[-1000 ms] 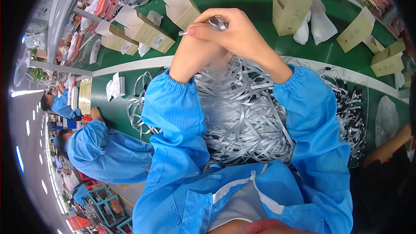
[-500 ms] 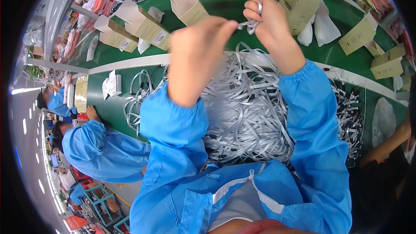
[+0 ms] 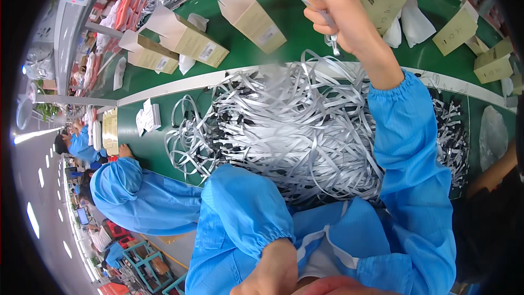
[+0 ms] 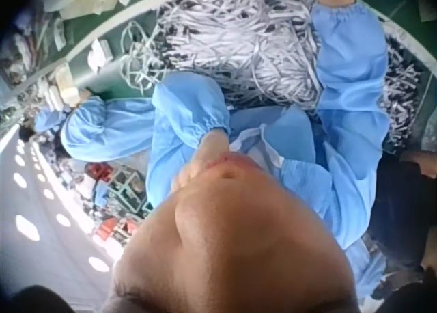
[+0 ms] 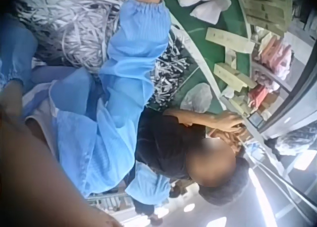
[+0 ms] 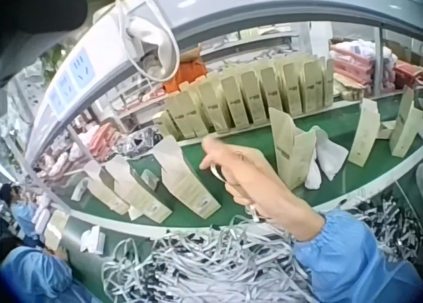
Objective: Organizing and packaging bundles of white cables into cardboard boxes at an assembly line station.
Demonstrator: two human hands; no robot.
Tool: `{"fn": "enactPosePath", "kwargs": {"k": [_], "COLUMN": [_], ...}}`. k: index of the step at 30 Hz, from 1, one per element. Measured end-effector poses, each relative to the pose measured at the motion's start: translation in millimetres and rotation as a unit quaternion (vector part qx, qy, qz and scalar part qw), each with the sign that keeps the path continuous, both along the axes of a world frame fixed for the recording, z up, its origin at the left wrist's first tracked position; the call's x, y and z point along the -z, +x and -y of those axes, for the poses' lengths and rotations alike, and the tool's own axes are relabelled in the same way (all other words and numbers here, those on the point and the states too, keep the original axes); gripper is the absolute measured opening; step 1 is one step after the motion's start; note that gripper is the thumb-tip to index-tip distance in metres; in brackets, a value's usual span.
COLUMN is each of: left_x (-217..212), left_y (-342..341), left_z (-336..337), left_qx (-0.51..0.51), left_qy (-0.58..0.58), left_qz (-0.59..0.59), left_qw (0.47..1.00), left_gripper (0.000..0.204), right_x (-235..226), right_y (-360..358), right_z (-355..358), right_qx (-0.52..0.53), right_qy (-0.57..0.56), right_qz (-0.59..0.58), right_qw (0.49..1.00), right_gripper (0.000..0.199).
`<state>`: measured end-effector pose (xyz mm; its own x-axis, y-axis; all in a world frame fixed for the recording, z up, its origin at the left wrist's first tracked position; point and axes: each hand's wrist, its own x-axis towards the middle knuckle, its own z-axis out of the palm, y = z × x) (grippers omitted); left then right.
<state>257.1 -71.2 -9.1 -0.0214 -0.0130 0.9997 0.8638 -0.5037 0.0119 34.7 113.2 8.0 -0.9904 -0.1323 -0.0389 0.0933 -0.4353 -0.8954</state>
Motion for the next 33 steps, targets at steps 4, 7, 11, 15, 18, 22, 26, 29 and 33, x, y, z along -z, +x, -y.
{"fn": "enactPosePath", "kwargs": {"k": [4,7,11,15,18,22,26,29,33], "left_x": [-12,-24,-27,-29,-31,-28,-28,-29,-23], "left_y": [-8,-22,-21,-24,-24,-26,-20,-21,-14], "left_z": [-5,-14,-7,0,5,9,11,10,17], "left_qx": [0.030,-0.024,0.000,0.028,0.043,0.066,0.091,0.121,0.077], "left_qy": [0.062,0.277,0.269,0.268,0.265,0.267,0.266,0.266,0.186], "left_qz": [0.030,-0.159,-0.165,-0.178,-0.184,-0.187,-0.179,-0.182,-0.088], "left_qw": [0.997,0.947,0.949,0.946,0.945,0.943,0.943,0.939,0.976], "left_gripper": [0.038,0.038,0.038,0.037,0.037,0.036,0.036,0.036,0.036], "right_x": [37,37,1,15,39,54,67,75,44], "right_y": [-21,-41,-64,-107,-118,-116,-113,-124,-101], "right_z": [12,26,77,100,107,106,97,68,56], "right_qx": [0.054,0.120,0.238,0.372,0.412,0.392,0.394,0.365,0.091], "right_qy": [0.121,0.105,-0.065,0.063,0.192,0.382,0.520,0.611,0.633], "right_qz": [-0.154,-0.148,-0.229,-0.365,-0.456,-0.521,-0.529,-0.526,-0.448], "right_qw": [0.979,0.976,0.942,0.851,0.765,0.655,0.543,0.465,0.624], "right_gripper": [0.032,0.036,0.025,0.022,0.022,0.022,0.031,0.046,0.047]}}
